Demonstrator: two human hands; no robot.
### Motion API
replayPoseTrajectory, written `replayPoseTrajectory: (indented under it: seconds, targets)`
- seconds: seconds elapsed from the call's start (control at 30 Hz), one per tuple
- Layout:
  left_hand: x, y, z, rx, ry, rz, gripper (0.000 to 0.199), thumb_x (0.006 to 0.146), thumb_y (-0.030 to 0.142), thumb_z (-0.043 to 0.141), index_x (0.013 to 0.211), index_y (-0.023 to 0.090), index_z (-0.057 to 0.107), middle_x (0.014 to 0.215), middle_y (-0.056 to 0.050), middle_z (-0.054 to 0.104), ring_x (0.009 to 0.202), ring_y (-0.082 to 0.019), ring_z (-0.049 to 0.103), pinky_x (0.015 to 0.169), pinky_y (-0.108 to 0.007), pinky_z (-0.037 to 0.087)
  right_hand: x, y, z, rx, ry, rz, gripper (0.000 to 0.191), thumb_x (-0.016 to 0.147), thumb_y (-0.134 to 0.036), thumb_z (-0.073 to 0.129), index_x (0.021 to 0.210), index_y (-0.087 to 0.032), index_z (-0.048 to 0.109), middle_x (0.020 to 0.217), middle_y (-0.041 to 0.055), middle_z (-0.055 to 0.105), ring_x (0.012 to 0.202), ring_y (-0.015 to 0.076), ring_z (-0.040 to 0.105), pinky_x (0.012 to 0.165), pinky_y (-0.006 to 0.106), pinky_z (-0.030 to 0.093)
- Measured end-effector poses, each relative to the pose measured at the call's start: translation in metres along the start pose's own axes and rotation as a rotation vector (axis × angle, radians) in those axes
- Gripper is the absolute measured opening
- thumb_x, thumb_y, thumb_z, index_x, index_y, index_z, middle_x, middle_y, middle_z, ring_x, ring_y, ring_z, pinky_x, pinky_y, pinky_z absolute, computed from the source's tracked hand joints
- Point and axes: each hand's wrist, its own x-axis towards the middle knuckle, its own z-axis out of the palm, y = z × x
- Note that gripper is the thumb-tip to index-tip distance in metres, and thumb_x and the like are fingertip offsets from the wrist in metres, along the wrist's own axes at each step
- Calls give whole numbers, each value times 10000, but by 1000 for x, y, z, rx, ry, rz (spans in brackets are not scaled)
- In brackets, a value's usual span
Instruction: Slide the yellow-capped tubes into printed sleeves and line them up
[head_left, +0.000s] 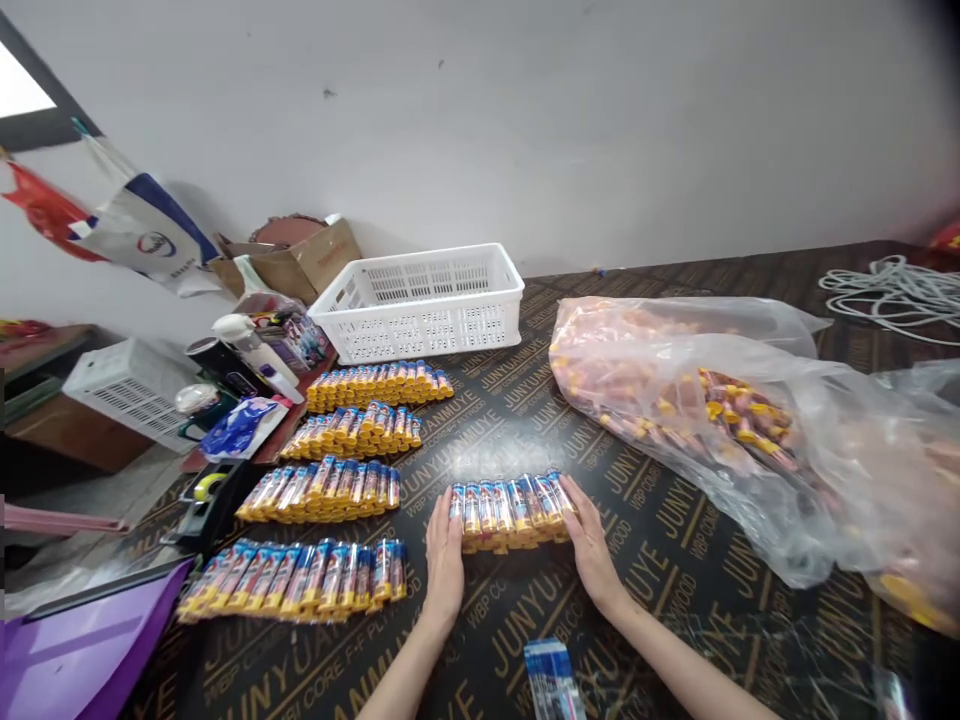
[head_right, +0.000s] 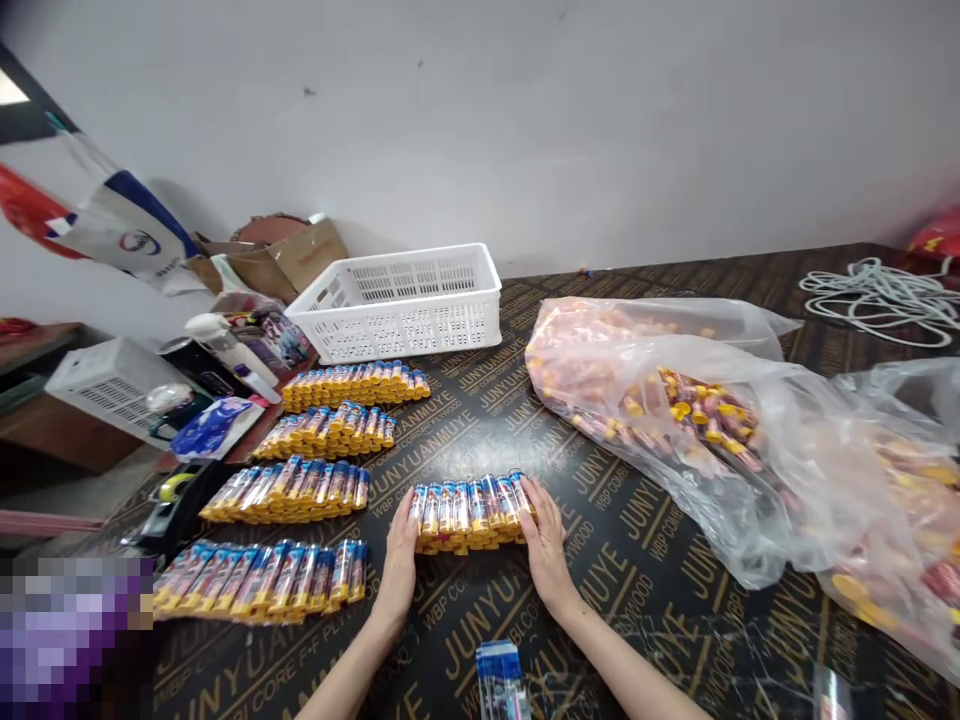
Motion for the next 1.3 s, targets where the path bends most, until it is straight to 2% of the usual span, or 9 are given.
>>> replayPoseTrajectory:
  seconds: [0.1,0.23,0.4,0.53,0.7,0.83,0.93,1.1,1.3]
  targets:
    - [25,6,9,15,74,-9,521,936,451,244,1404,245,342,1491,-33,343,1396,-177,233,1160,-396,144,38,3,6,60,-14,1,464,924,-485,349,1347,-318,442,1431,8,417,1351,224,297,1150,491,128]
    - [80,20,27,55,162,-44,541,932,426,212,1417,210,319,1495,-53,334,1395,-172,234,1158,-373,141,122,7,19,134,-58,-65,482,882,-505,396,1285,-277,531,1373,29,498,1296,239,390,1134,469,186]
    - [148,47,67,158,254,-183,564,922,427,199,1434,207,289,1502,-91,312,1400,-209,225,1139,-404,181,233,15,22,183,-69,-130,451,839,-526,444,1170,-280,629,1236,17,619,1196,237,514,1076,439,323]
    - [198,64,95,166,240,-191,562,917,458,203,1432,251,298,1504,-80,311,1392,-233,246,1125,-429,204,286,30,21,240,2,-147,497,809,-543,462,1162,-239,636,1240,50,616,1190,249,522,1061,433,345]
    - [263,66,99,142,186,-71,499,920,417,238,1377,283,389,1459,-27,402,1356,-185,324,1126,-363,212,308,48,36,255,184,-140,542,839,-531,412,1232,-197,578,1323,88,546,1245,246,459,1101,440,269]
    - [296,62,94,105,127,13,495,923,417,251,1358,244,414,1439,-38,431,1342,-170,348,1116,-333,234,320,51,50,224,300,-137,544,851,-524,390,1222,-177,581,1305,99,560,1220,238,474,1103,436,253]
    - [303,58,94,78,133,23,496,919,438,274,1330,209,433,1418,-79,453,1325,-196,376,1097,-351,265,325,50,52,205,315,-135,545,854,-521,391,1212,-162,591,1297,112,565,1216,237,482,1100,433,258]
    - [299,54,96,25,211,14,437,903,472,350,1224,207,483,1258,-96,583,1202,-220,505,1011,-362,368,322,51,49,191,287,-141,549,862,-526,396,1239,-168,573,1316,108,551,1232,226,477,1087,413,292]
    - [289,58,86,-23,276,73,402,906,439,365,1171,170,504,1204,-121,588,1132,-220,539,970,-342,395,320,48,52,164,296,-130,560,861,-535,389,1237,-164,575,1310,110,555,1218,230,486,1080,412,303]
